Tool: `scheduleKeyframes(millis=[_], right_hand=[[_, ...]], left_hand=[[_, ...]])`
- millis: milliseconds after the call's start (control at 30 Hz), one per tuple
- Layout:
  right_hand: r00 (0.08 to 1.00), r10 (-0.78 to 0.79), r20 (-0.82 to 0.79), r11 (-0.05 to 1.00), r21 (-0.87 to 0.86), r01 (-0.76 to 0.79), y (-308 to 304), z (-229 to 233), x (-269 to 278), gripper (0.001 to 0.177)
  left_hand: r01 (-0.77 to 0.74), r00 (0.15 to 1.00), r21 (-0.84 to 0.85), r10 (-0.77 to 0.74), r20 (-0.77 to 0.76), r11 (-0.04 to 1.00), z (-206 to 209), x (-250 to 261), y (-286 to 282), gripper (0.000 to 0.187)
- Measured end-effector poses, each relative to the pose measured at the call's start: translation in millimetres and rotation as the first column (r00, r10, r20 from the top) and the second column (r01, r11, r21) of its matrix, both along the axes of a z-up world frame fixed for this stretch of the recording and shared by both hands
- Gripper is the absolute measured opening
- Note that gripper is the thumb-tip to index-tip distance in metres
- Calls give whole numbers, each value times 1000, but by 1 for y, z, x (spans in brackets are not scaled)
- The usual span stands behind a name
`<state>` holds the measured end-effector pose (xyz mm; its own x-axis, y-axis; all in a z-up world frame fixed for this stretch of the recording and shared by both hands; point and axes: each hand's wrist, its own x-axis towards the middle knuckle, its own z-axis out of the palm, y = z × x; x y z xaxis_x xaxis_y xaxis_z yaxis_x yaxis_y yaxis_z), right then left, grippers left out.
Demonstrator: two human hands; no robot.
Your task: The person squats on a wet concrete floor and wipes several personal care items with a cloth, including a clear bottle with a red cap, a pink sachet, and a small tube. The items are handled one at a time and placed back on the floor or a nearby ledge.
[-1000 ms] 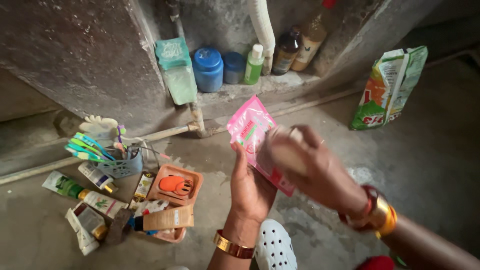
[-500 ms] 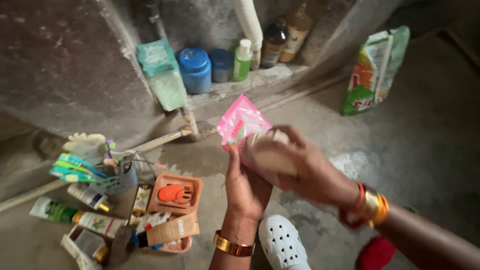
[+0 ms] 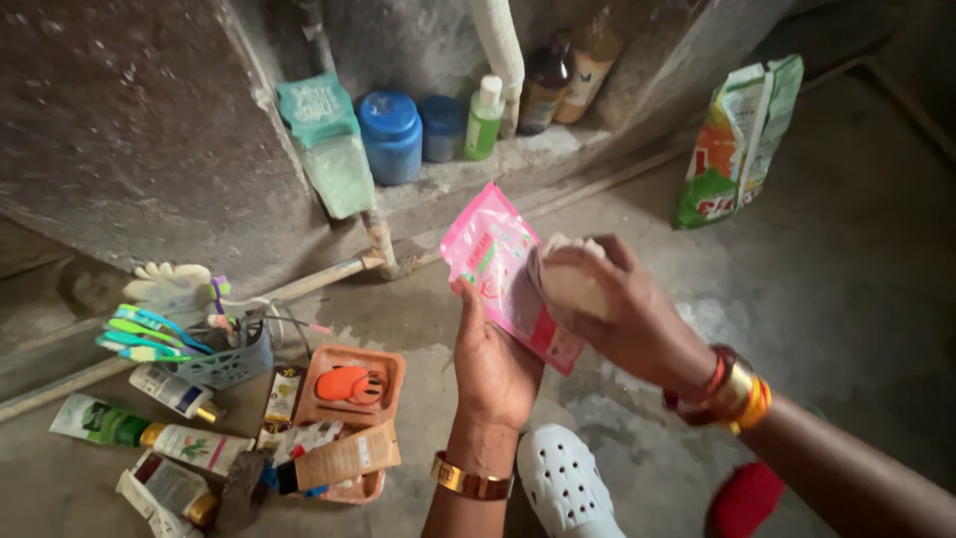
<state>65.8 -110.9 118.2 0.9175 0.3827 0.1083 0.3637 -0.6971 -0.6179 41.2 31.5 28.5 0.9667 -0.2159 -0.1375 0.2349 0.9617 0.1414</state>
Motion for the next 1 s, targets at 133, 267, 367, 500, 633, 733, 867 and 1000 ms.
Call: scheduleKeyframes(millis=[133,267,367,500,633,733,867,1000], right_hand=[[981,196,9,980,-19,-196,1,6,-15,67],[985,119,125,993,-35,-116,-18,6,7,69],[995,84,47,993,-83,-79,-30,3,9,68],[937,344,53,937,-78,-340,-40,-8,-1,69],[974,227,1,973,-45,-226,-58,-15,26,63],[939,326,112,945,-77,-319,-62,-4,17,60],[921,385,68,921,43,-388,-53,5,-2,63],[999,27,37,1000,1,-27,-49,14,8,65]], left_hand=[[18,999,-128,-11,49,992,-4,-1,-14,71],[-72,997,46,71,15,996,2,-2,-31,68],[-21,998,-25,19,-67,999,5,1,-37,70],[-50,997,-116,56,45,992,-6,0,-48,73],[-74,997,-16,74,-23,997,1,-5,-53,80],[-46,998,-55,49,40,997,6,-5,-52,87],[-56,998,-56,58,40,997,4,-13,-57,88],[-30,999,-38,30,-14,999,15,-18,-56,94]])
